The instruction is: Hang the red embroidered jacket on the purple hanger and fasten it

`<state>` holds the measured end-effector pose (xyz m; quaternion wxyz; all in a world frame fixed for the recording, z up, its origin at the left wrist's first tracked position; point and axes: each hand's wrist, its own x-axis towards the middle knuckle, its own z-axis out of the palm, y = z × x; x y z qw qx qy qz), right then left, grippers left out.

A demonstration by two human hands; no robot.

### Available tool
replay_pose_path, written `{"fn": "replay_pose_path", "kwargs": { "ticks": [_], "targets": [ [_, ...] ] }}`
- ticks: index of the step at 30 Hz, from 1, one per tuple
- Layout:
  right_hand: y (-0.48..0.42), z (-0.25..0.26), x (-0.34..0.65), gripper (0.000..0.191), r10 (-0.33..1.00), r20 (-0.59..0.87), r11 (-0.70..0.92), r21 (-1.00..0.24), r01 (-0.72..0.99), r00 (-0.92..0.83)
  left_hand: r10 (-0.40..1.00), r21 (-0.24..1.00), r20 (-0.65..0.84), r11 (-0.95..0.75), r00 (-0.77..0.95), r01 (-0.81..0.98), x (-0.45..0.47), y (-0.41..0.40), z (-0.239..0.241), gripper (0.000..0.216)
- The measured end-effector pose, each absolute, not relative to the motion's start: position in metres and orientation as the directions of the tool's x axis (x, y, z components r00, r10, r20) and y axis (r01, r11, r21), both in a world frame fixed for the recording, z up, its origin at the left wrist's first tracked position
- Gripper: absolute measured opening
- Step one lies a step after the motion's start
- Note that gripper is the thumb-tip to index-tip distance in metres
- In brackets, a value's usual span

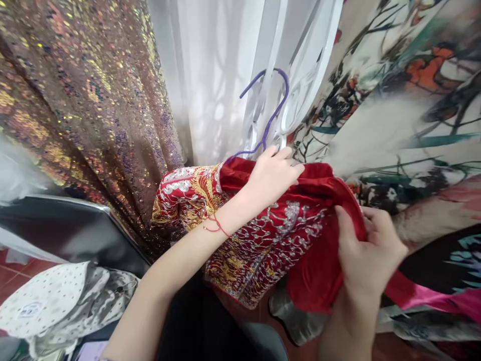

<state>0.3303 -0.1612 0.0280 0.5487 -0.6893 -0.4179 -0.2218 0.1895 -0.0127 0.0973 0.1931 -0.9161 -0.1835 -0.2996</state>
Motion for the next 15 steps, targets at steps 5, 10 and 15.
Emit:
{"fn": "replay_pose_path", "kwargs": {
  "ticks": [5, 10, 15],
  "targets": [
    [-0.177, 0.03, 0.281, 0.016, 0.255, 0.751, 0.13, -0.651, 0.748, 0.609, 0.257, -0.209, 0.636, -0.851, 0.728, 0.483, 0.194, -0.014, 0.099, 0.032],
    [-0.161, -0.027, 0.256, 0.019, 0.394, 0.706, 0.027, -0.649, 0.761, 0.588, 0.223, -0.168, 0.62, -0.899, 0.752, 0.404, 0.182, -0.014, 0.104, 0.035],
    [-0.142, -0.069, 0.254, 0.021, 0.506, 0.749, 0.007, -0.499, 0.867, 0.427, 0.216, -0.062, 0.795, -0.901, 0.567, 0.429, 0.139, -0.041, 0.065, 0.033]
  ]
}}
